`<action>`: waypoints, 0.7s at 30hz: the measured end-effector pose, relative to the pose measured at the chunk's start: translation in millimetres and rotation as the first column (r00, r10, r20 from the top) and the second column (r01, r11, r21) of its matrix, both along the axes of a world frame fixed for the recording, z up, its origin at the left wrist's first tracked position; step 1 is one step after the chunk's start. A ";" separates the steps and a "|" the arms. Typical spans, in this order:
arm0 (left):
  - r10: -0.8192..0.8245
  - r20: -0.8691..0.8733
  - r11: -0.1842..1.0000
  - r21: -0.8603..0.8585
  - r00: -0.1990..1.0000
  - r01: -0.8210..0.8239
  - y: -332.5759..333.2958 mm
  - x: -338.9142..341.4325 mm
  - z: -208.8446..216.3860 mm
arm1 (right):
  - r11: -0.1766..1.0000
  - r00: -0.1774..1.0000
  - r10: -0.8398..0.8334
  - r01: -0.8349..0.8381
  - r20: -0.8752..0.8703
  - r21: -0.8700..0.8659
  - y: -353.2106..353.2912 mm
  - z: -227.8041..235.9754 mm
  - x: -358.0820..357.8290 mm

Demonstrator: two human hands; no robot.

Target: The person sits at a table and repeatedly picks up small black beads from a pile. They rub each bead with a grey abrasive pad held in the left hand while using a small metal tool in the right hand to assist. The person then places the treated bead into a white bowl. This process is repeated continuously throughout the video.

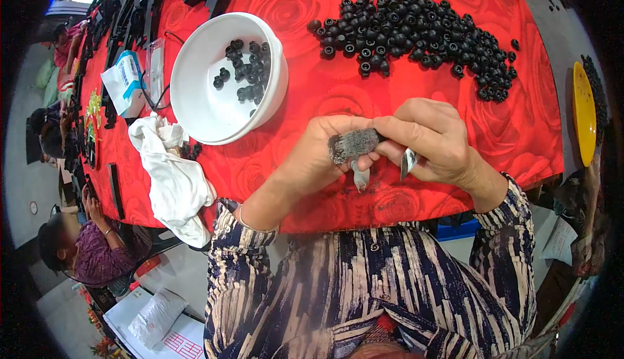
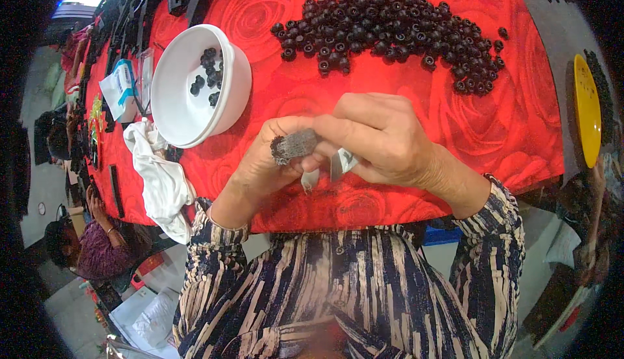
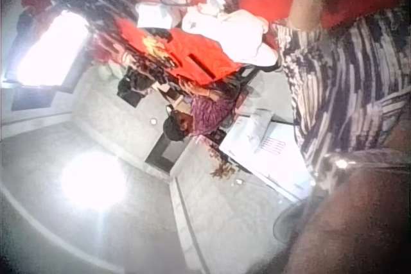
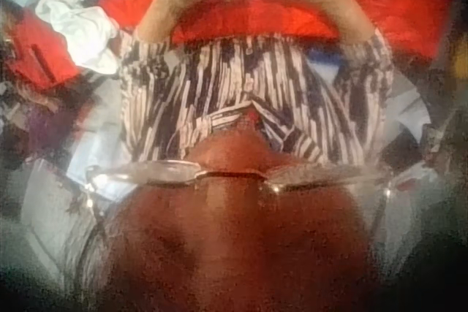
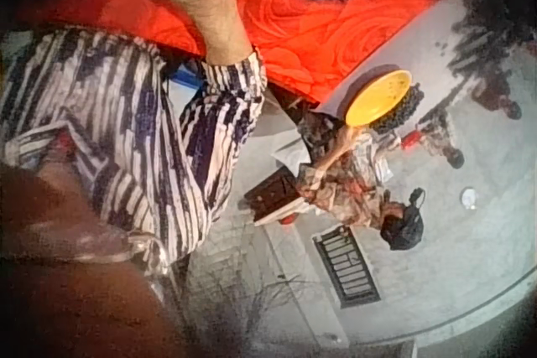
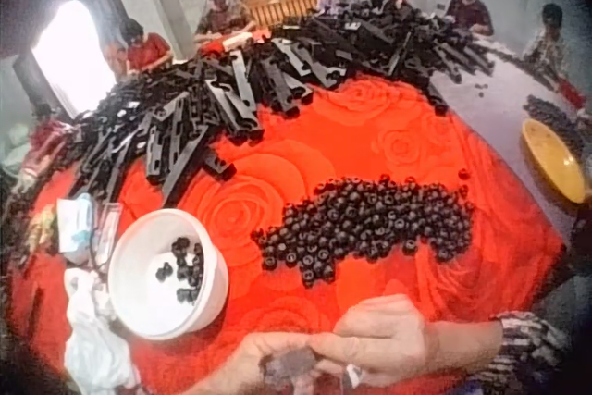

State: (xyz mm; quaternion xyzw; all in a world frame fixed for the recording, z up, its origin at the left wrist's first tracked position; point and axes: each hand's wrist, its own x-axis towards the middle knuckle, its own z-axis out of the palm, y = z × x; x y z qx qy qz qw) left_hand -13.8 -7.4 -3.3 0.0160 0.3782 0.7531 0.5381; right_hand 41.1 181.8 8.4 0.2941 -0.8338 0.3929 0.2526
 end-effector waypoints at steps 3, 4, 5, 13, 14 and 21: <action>0.057 -0.160 0.998 0.034 0.986 -0.052 -0.7 7.0 -9.2 | 0.998 0.996 -0.033 0.036 -0.082 0.042 -1.1 -2.7 1.6; 0.068 -0.180 0.997 0.043 0.981 -0.062 -1.4 8.3 -9.1 | 0.996 0.995 -0.033 0.040 -0.095 0.083 -0.5 -1.6 3.1; 0.079 -0.199 0.996 0.054 0.977 -0.070 -1.6 9.1 -9.3 | 0.991 0.994 -0.033 0.047 -0.107 0.127 1.2 0.2 5.2; 0.125 -0.265 0.992 0.030 0.956 -0.121 -4.6 3.3 -3.1 | 0.984 0.920 0.036 0.036 0.391 -0.176 2.4 12.5 1.1; 0.118 -0.278 0.993 0.024 0.953 -0.116 -2.9 2.6 -2.0 | 0.953 0.847 0.092 0.078 0.523 -0.293 5.1 14.9 2.2; 0.102 -0.401 0.994 -0.003 0.910 -0.113 -2.9 1.9 -2.1 | 0.914 0.697 0.173 0.150 0.696 -0.378 13.0 3.5 -3.6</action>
